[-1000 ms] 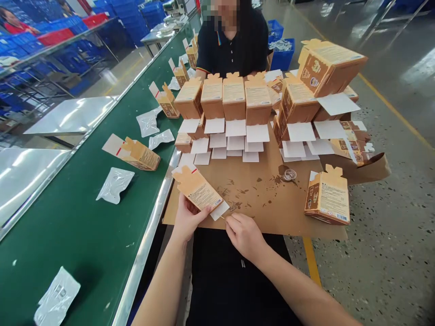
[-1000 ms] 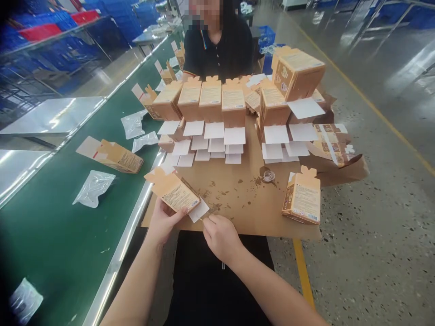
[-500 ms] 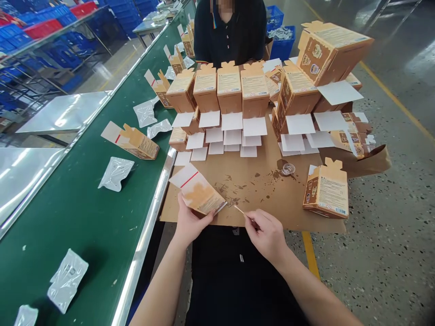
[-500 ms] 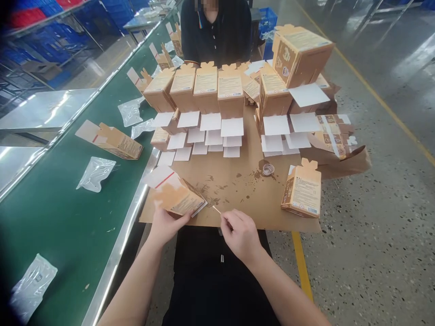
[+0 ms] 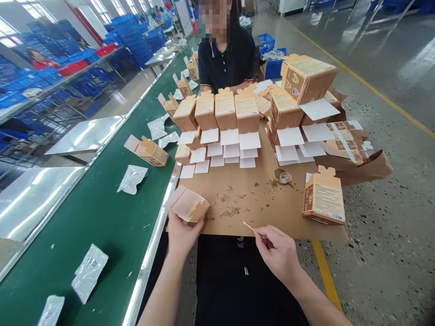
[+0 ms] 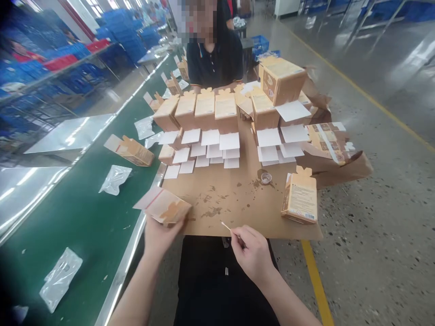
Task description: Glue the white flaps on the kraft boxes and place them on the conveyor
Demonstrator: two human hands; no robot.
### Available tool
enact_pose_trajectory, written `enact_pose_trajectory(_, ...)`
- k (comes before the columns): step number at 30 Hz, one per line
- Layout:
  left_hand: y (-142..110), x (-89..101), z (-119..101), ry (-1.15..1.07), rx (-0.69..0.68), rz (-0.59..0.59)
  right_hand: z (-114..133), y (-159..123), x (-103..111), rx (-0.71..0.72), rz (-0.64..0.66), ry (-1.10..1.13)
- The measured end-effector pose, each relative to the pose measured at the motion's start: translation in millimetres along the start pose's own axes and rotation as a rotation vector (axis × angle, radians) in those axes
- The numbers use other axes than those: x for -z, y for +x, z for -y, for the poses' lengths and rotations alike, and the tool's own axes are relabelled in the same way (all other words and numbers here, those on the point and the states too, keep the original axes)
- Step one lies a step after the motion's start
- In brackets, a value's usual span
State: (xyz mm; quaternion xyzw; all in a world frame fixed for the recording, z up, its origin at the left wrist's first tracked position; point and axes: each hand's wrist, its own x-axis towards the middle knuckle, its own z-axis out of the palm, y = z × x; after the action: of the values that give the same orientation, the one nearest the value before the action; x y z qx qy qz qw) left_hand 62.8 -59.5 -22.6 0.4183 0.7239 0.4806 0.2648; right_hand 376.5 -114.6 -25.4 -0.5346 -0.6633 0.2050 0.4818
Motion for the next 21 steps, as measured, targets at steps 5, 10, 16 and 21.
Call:
enact_pose_trajectory(5,65.8,77.9,4.3,-0.168,-0.006,-0.367,-2.7,1.5,11.9,-0.033,-0.055,0.081)
enact_pose_trajectory(10,98.1,107.0,20.3,-0.006,0.221,-0.414,-4.5,10.0,10.7,-0.045,-0.098,0.125)
enact_pose_trajectory(16,60.5,94.9,51.2,0.008,0.01,-0.526,0.7,21.6,24.8,-0.027,-0.115,0.12)
enact_pose_trajectory(21,47.0,65.7,36.4,-0.068,-0.314,-0.502,-2.0,33.1,64.9,0.038,-0.143,-0.011)
